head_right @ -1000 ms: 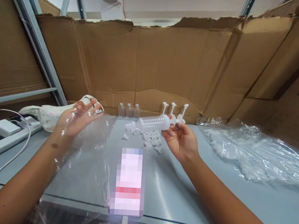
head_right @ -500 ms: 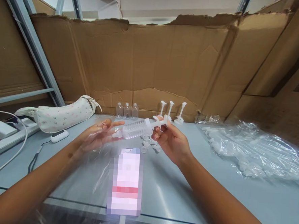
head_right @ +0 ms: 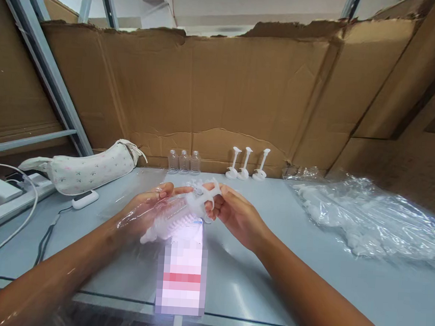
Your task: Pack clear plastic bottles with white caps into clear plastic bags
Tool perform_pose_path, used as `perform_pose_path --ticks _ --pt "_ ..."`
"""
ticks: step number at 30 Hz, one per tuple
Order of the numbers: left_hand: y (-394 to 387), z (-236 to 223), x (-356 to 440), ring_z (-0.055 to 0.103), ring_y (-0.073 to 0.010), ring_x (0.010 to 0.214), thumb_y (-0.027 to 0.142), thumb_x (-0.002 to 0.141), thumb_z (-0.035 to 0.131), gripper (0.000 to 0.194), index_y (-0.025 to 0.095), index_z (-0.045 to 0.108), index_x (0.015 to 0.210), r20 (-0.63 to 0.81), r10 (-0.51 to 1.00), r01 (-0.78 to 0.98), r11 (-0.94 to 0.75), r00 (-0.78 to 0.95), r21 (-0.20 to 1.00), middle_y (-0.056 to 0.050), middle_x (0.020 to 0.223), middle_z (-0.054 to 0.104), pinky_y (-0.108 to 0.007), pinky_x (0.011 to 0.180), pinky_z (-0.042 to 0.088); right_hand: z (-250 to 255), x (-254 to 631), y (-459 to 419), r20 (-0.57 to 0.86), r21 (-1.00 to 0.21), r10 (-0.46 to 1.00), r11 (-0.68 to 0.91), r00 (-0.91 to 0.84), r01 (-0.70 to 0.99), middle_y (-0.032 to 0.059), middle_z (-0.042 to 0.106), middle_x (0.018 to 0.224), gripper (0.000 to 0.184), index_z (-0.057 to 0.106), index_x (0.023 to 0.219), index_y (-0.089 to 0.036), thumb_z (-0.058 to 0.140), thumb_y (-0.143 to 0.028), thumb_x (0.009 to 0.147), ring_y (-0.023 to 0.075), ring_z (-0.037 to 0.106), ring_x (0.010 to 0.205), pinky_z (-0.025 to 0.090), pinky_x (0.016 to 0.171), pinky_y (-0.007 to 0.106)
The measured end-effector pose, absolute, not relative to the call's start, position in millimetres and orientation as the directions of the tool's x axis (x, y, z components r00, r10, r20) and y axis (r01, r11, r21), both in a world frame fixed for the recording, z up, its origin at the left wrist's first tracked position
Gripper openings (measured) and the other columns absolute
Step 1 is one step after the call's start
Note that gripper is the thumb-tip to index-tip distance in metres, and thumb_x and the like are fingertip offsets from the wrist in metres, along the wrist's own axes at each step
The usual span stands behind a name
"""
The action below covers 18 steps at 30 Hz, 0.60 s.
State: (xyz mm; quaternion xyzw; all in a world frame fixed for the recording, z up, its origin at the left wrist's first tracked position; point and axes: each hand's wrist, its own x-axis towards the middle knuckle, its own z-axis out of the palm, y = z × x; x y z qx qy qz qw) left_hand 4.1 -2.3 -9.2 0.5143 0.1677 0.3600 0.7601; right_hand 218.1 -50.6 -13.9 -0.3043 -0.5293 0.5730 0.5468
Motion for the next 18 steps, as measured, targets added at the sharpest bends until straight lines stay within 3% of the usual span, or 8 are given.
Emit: perform_pose_path --ticks 5,11,14,18 --pt "-7 -11 10 0.053 -0.0268 0.12 0.019 0.072 0.059 0.02 0.02 0.041 0.064 0.132 0.744 -0.434 0.227 0.655 0.872 -0.002 0.122 0.061 -0.045 0.098 0.043 -17 208 -59 0.323 -0.944 0.904 0.286 -0.279 -0.166 0.0007 0.056 0.07 0.03 0.057 0.087 -0.022 0.049 -0.051 0.089 0.015 0.049 0.065 0.038 0.063 0.028" --pt "-20 -6 16 0.052 -0.0247 0.121 0.013 0.075 0.056 0.02 0.018 0.042 0.063 0.065 0.779 -0.407 0.253 0.624 0.878 -0.001 0.122 0.061 -0.043 0.1 0.04 -17 201 -65 0.436 -0.825 0.86 0.5 -0.266 0.263 0.0038 0.062 0.079 0.028 0.066 0.087 -0.023 0.049 -0.046 0.09 0.0166 0.053 0.07 0.039 0.062 0.028" --pt "-27 -5 18 0.05 -0.0253 0.123 0.015 0.08 0.054 0.02 0.017 0.042 0.063 0.075 0.787 -0.387 0.216 0.612 0.897 -0.002 0.126 0.059 -0.042 0.098 0.041 -14 201 -69 0.411 -0.711 0.847 0.529 -0.336 0.463 0.0027 0.066 0.075 0.027 0.07 0.086 -0.024 0.047 -0.037 0.092 0.0158 0.054 0.066 0.037 0.058 0.027" --pt "-30 -4 19 0.049 -0.0279 0.123 0.02 0.081 0.057 0.02 0.017 0.046 0.065 0.123 0.792 -0.402 0.163 0.597 0.901 -0.006 0.126 0.058 -0.043 0.095 0.044 -10 201 -73 0.358 -0.666 0.847 0.526 -0.393 0.528 0.0008 0.066 0.066 0.029 0.069 0.095 -0.022 0.042 -0.034 0.094 0.0129 0.053 0.057 0.036 0.054 0.024"
